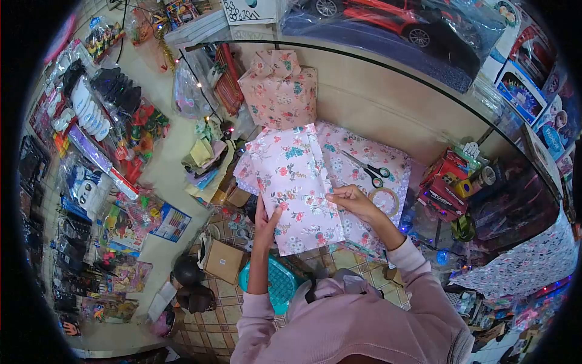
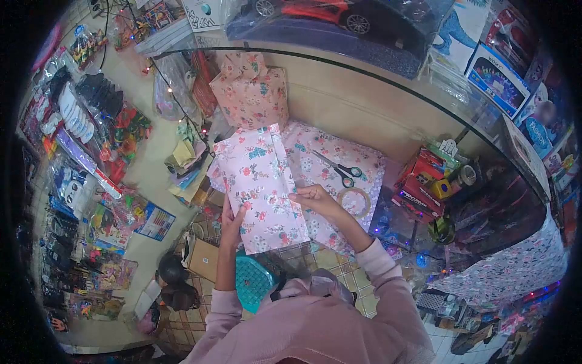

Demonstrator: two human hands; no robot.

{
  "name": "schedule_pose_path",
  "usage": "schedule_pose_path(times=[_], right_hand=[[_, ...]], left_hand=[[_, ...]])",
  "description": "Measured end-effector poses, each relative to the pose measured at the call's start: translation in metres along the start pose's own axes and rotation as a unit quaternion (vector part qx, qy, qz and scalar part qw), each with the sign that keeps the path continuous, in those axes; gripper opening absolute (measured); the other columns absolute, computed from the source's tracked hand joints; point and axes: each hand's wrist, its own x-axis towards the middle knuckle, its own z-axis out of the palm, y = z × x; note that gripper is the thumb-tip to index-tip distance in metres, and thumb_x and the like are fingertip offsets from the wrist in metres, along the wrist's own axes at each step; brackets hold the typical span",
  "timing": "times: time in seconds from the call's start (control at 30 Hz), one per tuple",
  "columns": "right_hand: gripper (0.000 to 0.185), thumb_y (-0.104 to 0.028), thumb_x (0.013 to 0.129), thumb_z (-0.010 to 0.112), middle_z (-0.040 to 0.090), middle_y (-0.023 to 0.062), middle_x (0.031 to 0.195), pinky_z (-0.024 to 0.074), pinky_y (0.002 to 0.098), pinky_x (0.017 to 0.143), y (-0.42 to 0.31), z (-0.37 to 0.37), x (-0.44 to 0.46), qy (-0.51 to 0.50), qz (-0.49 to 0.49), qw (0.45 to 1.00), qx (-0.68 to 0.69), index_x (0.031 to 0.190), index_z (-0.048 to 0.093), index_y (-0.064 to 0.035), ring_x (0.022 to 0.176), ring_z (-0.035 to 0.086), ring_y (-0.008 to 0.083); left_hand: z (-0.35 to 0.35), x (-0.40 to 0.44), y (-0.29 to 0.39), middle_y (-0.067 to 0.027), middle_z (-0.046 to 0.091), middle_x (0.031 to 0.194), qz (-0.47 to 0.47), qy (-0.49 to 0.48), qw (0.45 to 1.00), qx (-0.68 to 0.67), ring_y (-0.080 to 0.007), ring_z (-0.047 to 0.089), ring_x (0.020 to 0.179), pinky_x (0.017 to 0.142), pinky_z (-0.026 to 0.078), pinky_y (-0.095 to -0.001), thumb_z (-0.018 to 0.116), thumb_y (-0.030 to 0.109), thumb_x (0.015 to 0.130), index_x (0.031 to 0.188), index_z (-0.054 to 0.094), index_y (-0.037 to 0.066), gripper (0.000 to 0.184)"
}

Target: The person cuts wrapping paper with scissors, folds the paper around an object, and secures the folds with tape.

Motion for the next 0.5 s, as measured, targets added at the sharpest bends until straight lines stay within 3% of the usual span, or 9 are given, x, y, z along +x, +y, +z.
schedule_pose_path(times=[0.1, 0.2, 0.3, 0.33, 0.43, 0.47, 0.5], right_hand=[[0.025, -0.025, 0.092, 0.062, 0.058, -0.009, 0.07, 0.0313, 0.0172, 0.052, 0.002, 0.001, -0.002, 0.016, 0.012, 0.999, 0.03, 0.101, 0.068, -0.0027, 0.058, 0.042, -0.0015], [0.026, -0.024, 0.092, 0.061, 0.062, -0.006, 0.075, 0.0359, 0.0178, 0.055, 0.006, -0.008, -0.001, 0.025, 0.021, 0.999, 0.033, 0.103, 0.067, -0.0009, 0.061, 0.047, -0.0006], [0.026, -0.022, 0.092, 0.061, 0.063, -0.0052, 0.078, 0.0402, 0.0189, 0.059, 0.01, -0.015, 0.005, 0.043, 0.013, 0.998, 0.033, 0.103, 0.067, 0.0012, 0.066, 0.051, 0.0016], [0.025, -0.021, 0.092, 0.061, 0.063, -0.0054, 0.079, 0.0413, 0.0193, 0.06, 0.009, -0.018, 0.009, 0.052, 0.008, 0.998, 0.034, 0.102, 0.067, 0.0019, 0.067, 0.052, 0.0025], [0.037, -0.024, 0.093, 0.058, 0.068, 0.008, 0.096, 0.0476, 0.0217, 0.075, 0.007, -0.032, 0.022, 0.035, -0.006, 0.994, -0.098, 0.115, 0.06, 0.0061, 0.084, 0.061, 0.0096], [0.043, -0.025, 0.092, 0.058, 0.067, 0.0119, 0.103, 0.0474, 0.0235, 0.08, 0.008, -0.031, 0.024, 0.084, 0.005, 0.99, -0.109, 0.121, 0.055, 0.007, 0.091, 0.061, 0.0128], [0.043, -0.024, 0.092, 0.059, 0.066, 0.0125, 0.104, 0.0474, 0.0242, 0.08, 0.011, -0.036, 0.025, 0.077, -0.015, 0.99, -0.121, 0.122, 0.055, 0.0063, 0.092, 0.061, 0.0137]], left_hand=[[0.001, 0.001, -0.006, -0.0129, 0.048, 0.133, 0.0, 0.023, 1.0, 0.0, -0.0162, 0.053, 0.112, 0.093, 0.044, -0.0303, 0.064, 0.009, 0.087, 0.146, 0.02, 0.002, 0.074], [-0.004, -0.004, -0.004, -0.0113, 0.059, 0.119, -0.083, 0.008, 0.996, 0.029, -0.0134, 0.06, 0.099, 0.083, 0.049, -0.0276, 0.067, 0.012, 0.087, 0.14, 0.033, 0.0, 0.064], [-0.008, -0.014, -0.002, -0.0073, 0.065, 0.105, -0.164, -0.073, 0.972, 0.153, -0.0104, 0.063, 0.086, 0.074, 0.051, -0.0252, 0.069, 0.014, 0.085, 0.13, 0.044, 0.0, 0.054], [-0.003, -0.017, -0.005, -0.0052, 0.066, 0.101, -0.157, -0.065, 0.977, 0.125, -0.0092, 0.063, 0.082, 0.072, 0.051, -0.0244, 0.07, 0.013, 0.084, 0.125, 0.048, 0.0, 0.049], [0.002, -0.014, -0.029, -0.0057, 0.065, 0.101, -0.148, -0.02, 0.986, 0.068, -0.0093, 0.063, 0.082, 0.072, 0.051, -0.0245, 0.07, 0.013, 0.084, 0.124, 0.048, 0.0, 0.048], [0.004, -0.014, -0.035, -0.0057, 0.065, 0.102, -0.142, -0.003, 0.988, 0.058, -0.0093, 0.062, 0.083, 0.072, 0.051, -0.0244, 0.07, 0.013, 0.084, 0.123, 0.049, 0.0, 0.046], [0.009, -0.012, -0.037, -0.0058, 0.065, 0.102, -0.135, 0.014, 0.99, 0.048, -0.0094, 0.062, 0.083, 0.072, 0.05, -0.0244, 0.07, 0.014, 0.084, 0.122, 0.049, 0.0, 0.045]])
